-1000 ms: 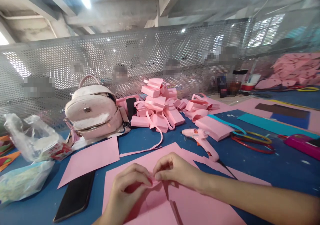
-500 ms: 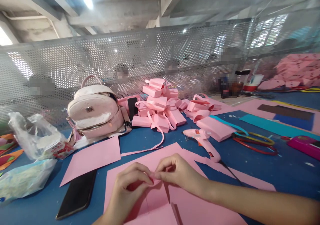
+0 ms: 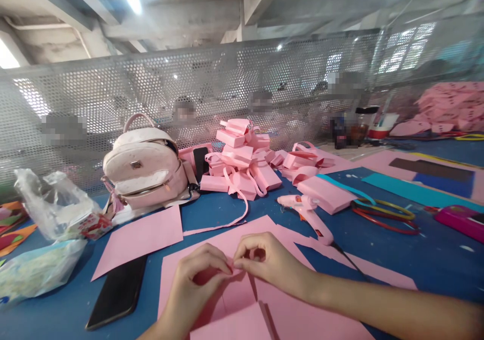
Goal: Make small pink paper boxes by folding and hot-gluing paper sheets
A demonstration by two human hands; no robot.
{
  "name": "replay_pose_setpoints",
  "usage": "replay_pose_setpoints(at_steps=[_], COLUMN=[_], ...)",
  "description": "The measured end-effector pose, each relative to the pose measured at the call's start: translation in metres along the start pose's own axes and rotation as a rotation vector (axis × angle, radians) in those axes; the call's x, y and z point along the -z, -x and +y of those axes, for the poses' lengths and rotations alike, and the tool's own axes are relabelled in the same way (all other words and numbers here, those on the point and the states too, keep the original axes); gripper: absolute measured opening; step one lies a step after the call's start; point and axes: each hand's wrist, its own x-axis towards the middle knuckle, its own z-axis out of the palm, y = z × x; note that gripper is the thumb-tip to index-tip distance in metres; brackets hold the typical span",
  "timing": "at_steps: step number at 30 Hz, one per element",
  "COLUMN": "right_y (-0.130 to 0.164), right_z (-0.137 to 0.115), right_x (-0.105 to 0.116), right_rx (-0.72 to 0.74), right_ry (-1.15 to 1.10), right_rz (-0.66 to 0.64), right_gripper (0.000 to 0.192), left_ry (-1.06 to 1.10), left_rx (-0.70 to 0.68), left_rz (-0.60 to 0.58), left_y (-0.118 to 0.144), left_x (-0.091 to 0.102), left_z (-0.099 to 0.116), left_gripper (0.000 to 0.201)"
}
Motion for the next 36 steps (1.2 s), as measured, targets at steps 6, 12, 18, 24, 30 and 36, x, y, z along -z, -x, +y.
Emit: replay_pose_setpoints(at_steps=[6, 12, 18, 24, 30, 36], right_y=[-0.001, -0.003, -0.002, 0.0, 0.0, 0.002], right_z=[-0.004, -0.006, 0.005, 0.005, 0.006, 0.008], right_x=[-0.002, -0.002, 0.004, 0.0, -0.002, -0.005], right_rx=[-0.044, -0.011, -0.033, -0.047, -0.056, -0.039], right_ry=[-0.175, -0.216, -0.095, -0.074, -0.067, 0.027], right_rz=[-0.015, -0.019, 0.008, 0.071, 0.073, 0.053], right_gripper=[0.015, 0.018, 0.016, 0.015, 0.017, 0.01], left_ry=[0.007, 0.022, 0.033, -0.027, -0.101, -0.099], left_rx=[0.036, 0.131, 0.217, 0.244, 0.172, 0.201], left_rz=[-0.006, 0.04, 0.186, 0.21, 0.155, 0.053], left_y=[-0.002, -0.003, -0.003, -0.001, -0.002, -0.006], left_x=[-0.003, -0.004, -0.003, -0.006, -0.005, 0.0], left_z=[0.001, 0.0, -0.001, 0.003, 0.008, 0.008], left_gripper=[0.008, 0.011, 0.007, 0.006, 0.01, 0.009])
